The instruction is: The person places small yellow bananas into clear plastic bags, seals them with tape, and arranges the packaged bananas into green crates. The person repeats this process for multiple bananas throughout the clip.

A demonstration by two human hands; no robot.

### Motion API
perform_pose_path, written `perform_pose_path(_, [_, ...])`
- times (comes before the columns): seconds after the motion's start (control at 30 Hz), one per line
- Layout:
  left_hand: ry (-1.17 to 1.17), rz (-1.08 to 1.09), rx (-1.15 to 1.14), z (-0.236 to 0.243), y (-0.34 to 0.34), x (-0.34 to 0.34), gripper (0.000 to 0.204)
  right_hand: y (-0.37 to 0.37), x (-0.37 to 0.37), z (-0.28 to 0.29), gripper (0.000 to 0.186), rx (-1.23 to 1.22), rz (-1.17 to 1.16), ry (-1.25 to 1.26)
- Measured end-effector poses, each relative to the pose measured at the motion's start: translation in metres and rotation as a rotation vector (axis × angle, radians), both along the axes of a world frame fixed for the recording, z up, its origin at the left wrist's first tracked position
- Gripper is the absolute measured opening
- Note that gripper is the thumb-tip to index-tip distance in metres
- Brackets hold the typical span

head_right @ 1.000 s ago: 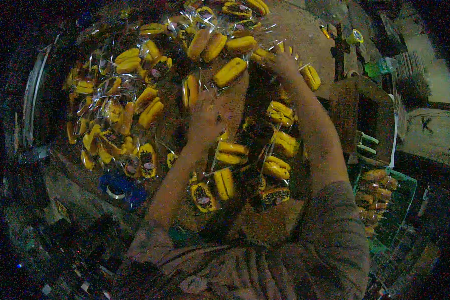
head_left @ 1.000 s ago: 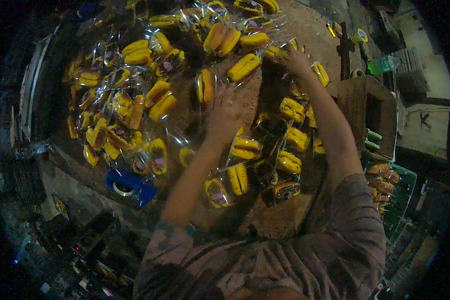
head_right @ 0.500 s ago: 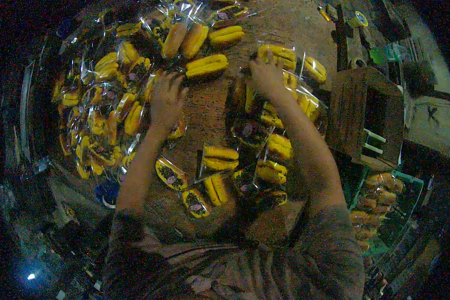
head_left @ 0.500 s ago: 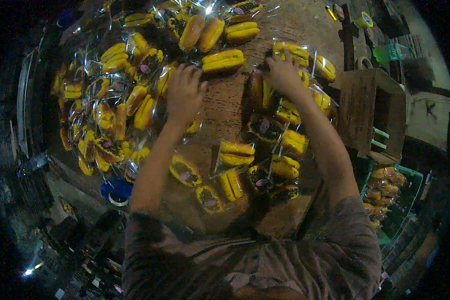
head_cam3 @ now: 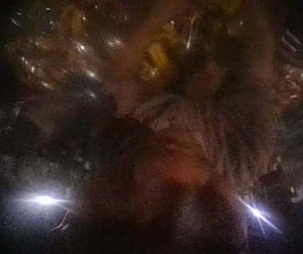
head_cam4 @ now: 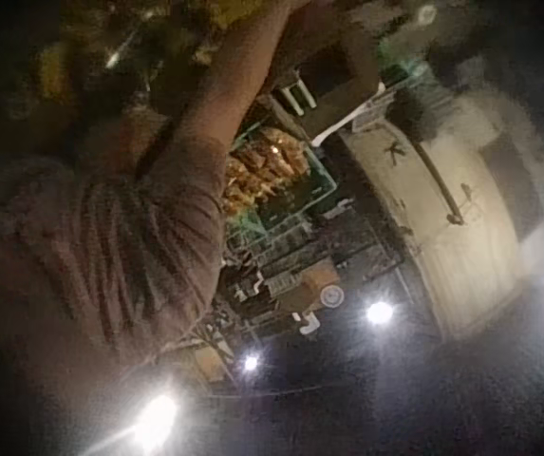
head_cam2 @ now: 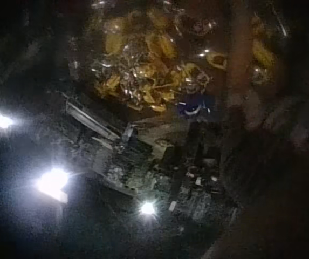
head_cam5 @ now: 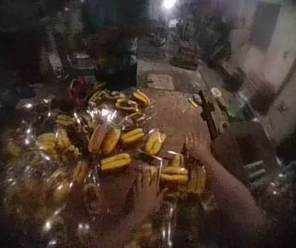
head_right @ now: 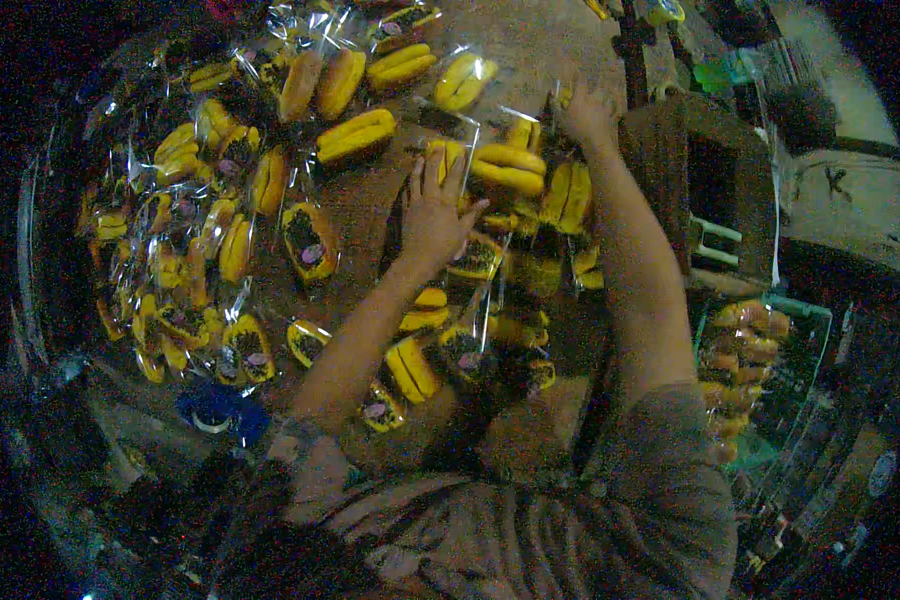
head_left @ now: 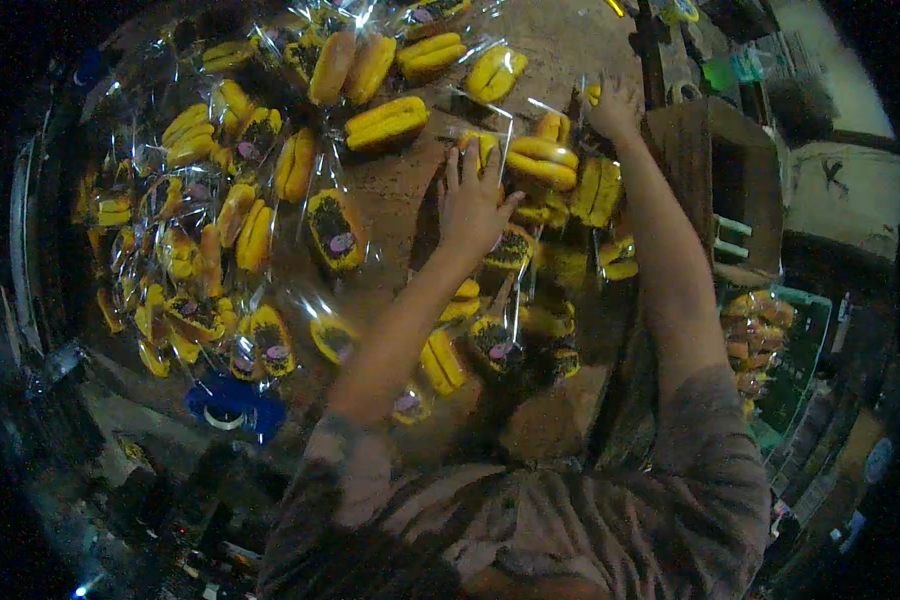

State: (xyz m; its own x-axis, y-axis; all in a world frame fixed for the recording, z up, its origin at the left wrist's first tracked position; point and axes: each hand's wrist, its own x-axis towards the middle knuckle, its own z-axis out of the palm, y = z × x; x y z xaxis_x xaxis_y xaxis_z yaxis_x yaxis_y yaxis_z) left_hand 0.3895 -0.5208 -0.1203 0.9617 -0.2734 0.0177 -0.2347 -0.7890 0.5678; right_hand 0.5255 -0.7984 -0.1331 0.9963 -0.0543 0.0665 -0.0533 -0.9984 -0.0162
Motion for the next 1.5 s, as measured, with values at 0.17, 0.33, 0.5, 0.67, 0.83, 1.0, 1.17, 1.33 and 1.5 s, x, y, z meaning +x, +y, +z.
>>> perform_pose_path(0.17, [0.066, -0.035, -0.101, -0.008, 0.004, -0.031, 0.07, -0.012, -0.009, -0.014, 0.092, 0.055, -0.023, 0.453])
perform_pose_path(0.33, [0.069, -0.042, 0.001, 0.006, 0.017, -0.09, 0.06, 0.062, 0.031, -0.003, 0.088, -0.105, 0.502, 0.013])
perform_pose_path(0.5, [0.16, -0.09, 0.009, 0.014, 0.026, -0.128, 0.053, 0.11, 0.046, 0.008, 0.087, -0.054, 0.47, 0.21])
perform_pose_path(0.67, [0.216, -0.134, 0.056, 0.006, 0.028, -0.134, 0.05, 0.061, -0.052, 0.072, 0.08, 0.771, 0.185, 0.372])
perform_pose_path(0.83, [0.111, -0.14, 0.091, 0.007, 0.037, -0.158, 0.042, 0.036, -0.259, 0.128, 0.067, 1.319, 0.022, 0.739])
perform_pose_path(1.0, [0.016, -0.107, 0.066, 0.034, 0.031, -0.197, 0.044, 0.017, -0.271, 0.125, 0.068, 1.041, 0.181, 0.63])
perform_pose_path(1.17, [-0.141, -0.086, -0.005, 0.047, 0.005, -0.156, 0.05, 0.033, -0.226, 0.063, 0.063, 0.969, 0.059, 0.321])
perform_pose_path(1.33, [-0.133, -0.257, 0.12, 0.001, -0.011, -0.113, 0.066, 0.053, -0.298, 0.047, 0.081, 0.664, 0.057, 0.253])
perform_pose_path(1.5, [-0.101, -0.278, 0.245, -0.022, 0.005, -0.162, 0.066, 0.026, -0.331, 0.074, 0.087, 1.257, -0.376, 0.601])
